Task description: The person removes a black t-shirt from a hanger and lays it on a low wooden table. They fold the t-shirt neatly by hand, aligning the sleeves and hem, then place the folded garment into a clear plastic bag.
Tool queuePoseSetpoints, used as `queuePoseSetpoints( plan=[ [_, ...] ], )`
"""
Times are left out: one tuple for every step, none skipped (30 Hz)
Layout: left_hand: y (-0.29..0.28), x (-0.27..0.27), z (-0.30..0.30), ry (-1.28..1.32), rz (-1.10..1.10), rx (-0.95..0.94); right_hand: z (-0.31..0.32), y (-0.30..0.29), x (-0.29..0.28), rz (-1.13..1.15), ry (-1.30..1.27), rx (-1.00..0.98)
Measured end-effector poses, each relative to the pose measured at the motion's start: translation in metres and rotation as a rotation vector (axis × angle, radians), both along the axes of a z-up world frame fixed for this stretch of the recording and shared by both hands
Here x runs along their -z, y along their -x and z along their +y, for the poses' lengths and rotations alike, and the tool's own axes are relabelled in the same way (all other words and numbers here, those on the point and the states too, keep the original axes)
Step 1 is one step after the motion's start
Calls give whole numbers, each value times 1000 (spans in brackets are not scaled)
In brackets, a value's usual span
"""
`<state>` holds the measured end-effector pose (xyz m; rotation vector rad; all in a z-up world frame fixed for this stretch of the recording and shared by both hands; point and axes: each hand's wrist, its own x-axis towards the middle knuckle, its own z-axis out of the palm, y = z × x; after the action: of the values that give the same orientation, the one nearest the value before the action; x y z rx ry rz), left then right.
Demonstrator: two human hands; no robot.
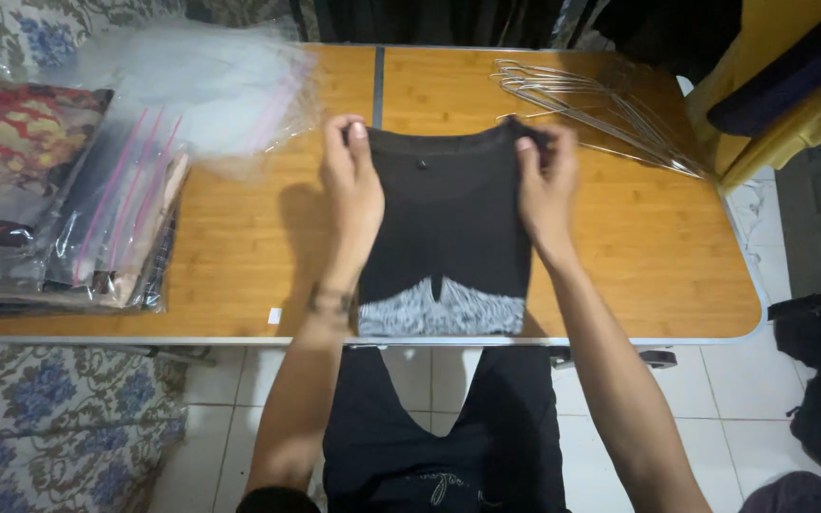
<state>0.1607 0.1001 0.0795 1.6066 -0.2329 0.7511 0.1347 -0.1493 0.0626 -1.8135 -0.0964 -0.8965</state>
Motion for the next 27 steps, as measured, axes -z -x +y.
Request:
queuePoseSetpoints(
  plan=[
    [-32,31,-2,-39,68,-31,-8,-29,32,69,41,43],
    [-32,134,74,-39,68,-32,-13,-44,65,69,42,42],
    [-81,189,74,-82,174,-53,-18,-60,96,209,56,108],
    [-145,196,7,-123,268,-75,-24,-82,123,337,72,173],
    [-126,169,11,-119,257,-77,-24,-87,131,326,75,171],
    [-105,143,14,-211,395,-84,-26,-91,141,400,68,183],
    [-85,117,17,-304,534,-89,-28,-96,151,475,62,194],
    [-77,104,22,-307,532,-90,-22,-89,135,474,59,194],
    [-70,91,27,-297,534,18,-17,-83,120,508,30,153],
    [-58,81,32,-285,543,125,-12,-73,108,550,2,112],
    [-66,97,33,-287,549,126,-17,-78,121,556,0,111],
    [-74,113,33,-371,431,84,-22,-83,133,502,2,75],
    [-81,129,33,-455,313,45,-27,-88,145,449,4,40],
    [-68,113,28,-454,317,43,-16,-74,130,452,5,37],
    [-55,97,23,-444,341,17,-6,-60,114,361,95,67],
    [-43,80,18,-433,363,-11,4,-47,98,266,184,94],
    [-42,79,14,-432,366,-15,17,-38,82,267,184,90],
    [-40,79,11,-504,293,-86,30,-27,67,188,343,153],
    [-37,80,8,-576,221,-157,43,-17,51,107,502,215],
    [-33,78,5,-576,224,-163,56,-14,45,106,501,208],
    [-28,77,3,-499,160,-112,69,-11,38,211,559,156],
    [-25,75,0,-422,91,-60,82,-9,30,311,617,105],
    [-24,77,1,-422,90,-65,88,-12,48,308,617,102],
    [-22,78,2,-540,107,-57,93,-16,66,369,719,92],
    [-21,80,3,-658,124,-50,98,-20,83,431,821,81],
    [-19,83,3,-660,126,-56,99,-16,80,429,820,75],
    [-16,86,5,-667,123,-59,101,-13,77,442,777,73]
  ],
)
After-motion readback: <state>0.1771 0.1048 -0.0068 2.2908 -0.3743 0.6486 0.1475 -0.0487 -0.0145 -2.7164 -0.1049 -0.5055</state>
